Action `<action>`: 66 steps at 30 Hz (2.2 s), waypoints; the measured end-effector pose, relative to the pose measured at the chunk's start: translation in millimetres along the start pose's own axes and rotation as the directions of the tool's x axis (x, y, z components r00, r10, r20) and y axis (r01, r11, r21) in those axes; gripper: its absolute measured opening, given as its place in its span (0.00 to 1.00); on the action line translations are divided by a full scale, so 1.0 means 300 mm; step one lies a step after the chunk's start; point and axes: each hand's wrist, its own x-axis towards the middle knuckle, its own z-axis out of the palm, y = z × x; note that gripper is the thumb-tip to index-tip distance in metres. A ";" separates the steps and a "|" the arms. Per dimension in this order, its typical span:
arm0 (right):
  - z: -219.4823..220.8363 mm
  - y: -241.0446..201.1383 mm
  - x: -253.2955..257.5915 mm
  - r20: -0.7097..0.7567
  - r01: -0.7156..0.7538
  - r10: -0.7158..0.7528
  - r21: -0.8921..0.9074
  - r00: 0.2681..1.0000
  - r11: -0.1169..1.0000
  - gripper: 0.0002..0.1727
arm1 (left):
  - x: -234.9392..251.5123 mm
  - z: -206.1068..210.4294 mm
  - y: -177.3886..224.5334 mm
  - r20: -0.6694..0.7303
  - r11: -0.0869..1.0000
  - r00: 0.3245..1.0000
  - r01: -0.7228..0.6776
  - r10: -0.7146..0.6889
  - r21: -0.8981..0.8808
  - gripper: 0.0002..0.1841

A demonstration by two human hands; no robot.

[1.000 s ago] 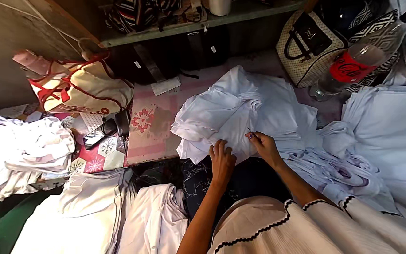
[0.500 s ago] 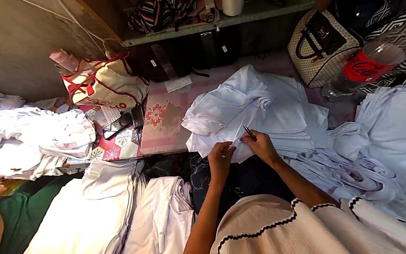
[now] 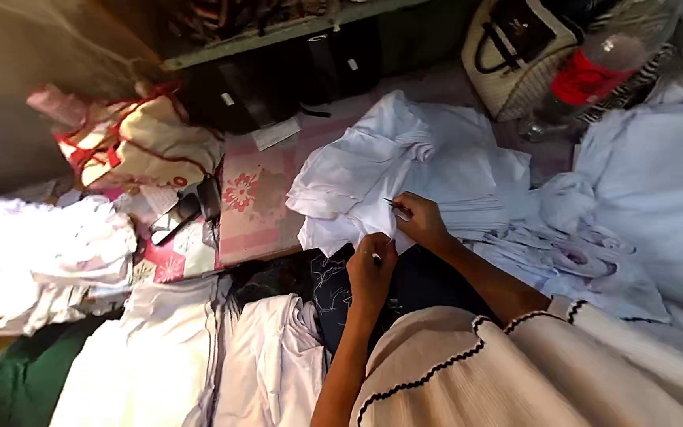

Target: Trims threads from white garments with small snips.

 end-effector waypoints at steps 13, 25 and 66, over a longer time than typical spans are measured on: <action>-0.041 0.061 -0.041 -0.148 -0.093 0.030 -0.435 0.989 0.896 0.10 | 0.081 -0.022 -0.147 -0.181 0.885 0.979 0.002 0.093 0.465 0.04; -0.139 0.053 -0.066 0.446 -0.489 0.429 0.024 0.786 0.872 0.18 | 0.030 0.130 -0.155 0.006 0.983 0.997 -0.071 0.072 0.168 0.06; -0.026 0.079 -0.077 0.260 0.051 0.053 -0.378 0.964 0.924 0.12 | -0.108 0.136 -0.301 0.227 0.911 0.971 -0.161 0.077 0.380 0.04</action>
